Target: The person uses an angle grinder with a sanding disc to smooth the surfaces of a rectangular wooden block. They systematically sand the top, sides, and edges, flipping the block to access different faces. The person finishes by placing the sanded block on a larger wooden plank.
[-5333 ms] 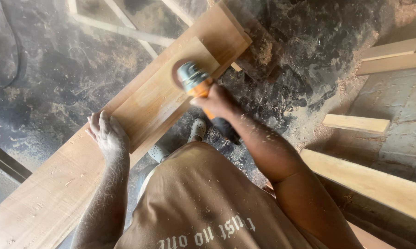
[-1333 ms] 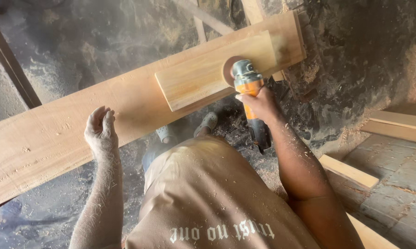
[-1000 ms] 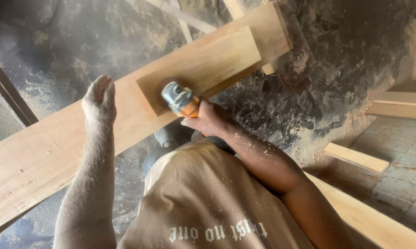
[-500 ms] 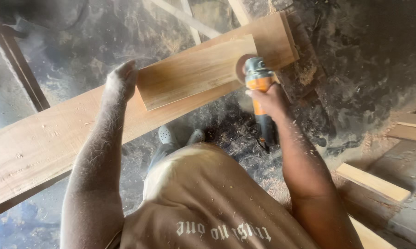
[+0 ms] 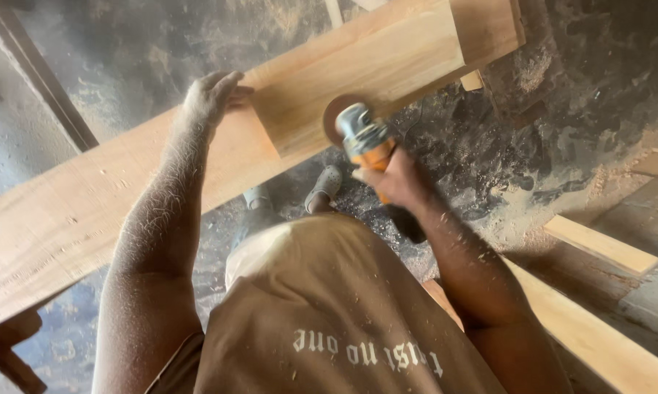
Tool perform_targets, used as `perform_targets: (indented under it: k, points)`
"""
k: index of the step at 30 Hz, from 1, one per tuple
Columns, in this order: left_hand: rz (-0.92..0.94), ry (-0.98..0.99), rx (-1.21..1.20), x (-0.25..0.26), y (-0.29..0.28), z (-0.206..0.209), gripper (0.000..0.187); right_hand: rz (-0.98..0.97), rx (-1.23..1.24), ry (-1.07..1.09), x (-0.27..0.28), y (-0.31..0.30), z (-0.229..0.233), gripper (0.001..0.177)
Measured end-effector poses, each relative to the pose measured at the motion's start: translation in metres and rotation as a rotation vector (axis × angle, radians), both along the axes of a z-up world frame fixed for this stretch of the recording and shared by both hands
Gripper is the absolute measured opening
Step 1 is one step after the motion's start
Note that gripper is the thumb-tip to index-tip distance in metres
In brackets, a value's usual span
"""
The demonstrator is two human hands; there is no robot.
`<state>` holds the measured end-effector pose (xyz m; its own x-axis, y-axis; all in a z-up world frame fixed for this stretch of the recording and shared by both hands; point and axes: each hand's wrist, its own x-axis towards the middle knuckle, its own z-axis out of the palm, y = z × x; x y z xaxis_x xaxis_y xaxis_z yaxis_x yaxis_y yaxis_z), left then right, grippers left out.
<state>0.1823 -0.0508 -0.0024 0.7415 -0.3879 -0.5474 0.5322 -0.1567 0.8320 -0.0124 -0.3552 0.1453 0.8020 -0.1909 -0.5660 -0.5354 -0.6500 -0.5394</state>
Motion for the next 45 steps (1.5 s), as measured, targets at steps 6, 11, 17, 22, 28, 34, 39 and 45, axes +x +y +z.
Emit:
perform_targets:
  k: [6, 11, 17, 22, 28, 34, 39, 45]
  points:
    - [-0.044, 0.033, -0.177, 0.012, 0.011, -0.015, 0.050, 0.108, -0.019, 0.037, -0.009, 0.074, -0.008, 0.062]
    - [-0.094, 0.008, -0.215, 0.014, 0.014, -0.024, 0.053, -0.043, 0.009, 0.035, -0.012, 0.077, -0.003, 0.062]
    - [-0.088, 0.089, -0.135, 0.020, 0.012, -0.018, 0.054, 0.030, 0.054, 0.049, -0.012, 0.088, 0.000, 0.072]
    - [-0.100, 0.020, -0.166, 0.011, 0.016, -0.009, 0.056, 0.044, -0.001, -0.015, -0.009, 0.076, 0.001, 0.084]
    - [-0.056, -0.060, -0.101, 0.003, 0.010, -0.004, 0.067, -0.177, -0.055, 0.138, 0.000, -0.003, 0.010, 0.048]
    - [0.016, -0.069, -0.044, -0.005, 0.004, 0.000, 0.072, -0.394, -0.091, 0.056, 0.021, -0.085, 0.017, 0.038]
    - [0.065, -0.061, -0.073, -0.007, 0.003, -0.005, 0.072, -0.398, -0.026, -0.101, 0.028, -0.117, 0.008, 0.031]
    - [0.089, -0.070, -0.163, -0.008, 0.010, -0.010, 0.074, -0.220, 0.022, -0.008, 0.014, -0.039, -0.003, 0.038]
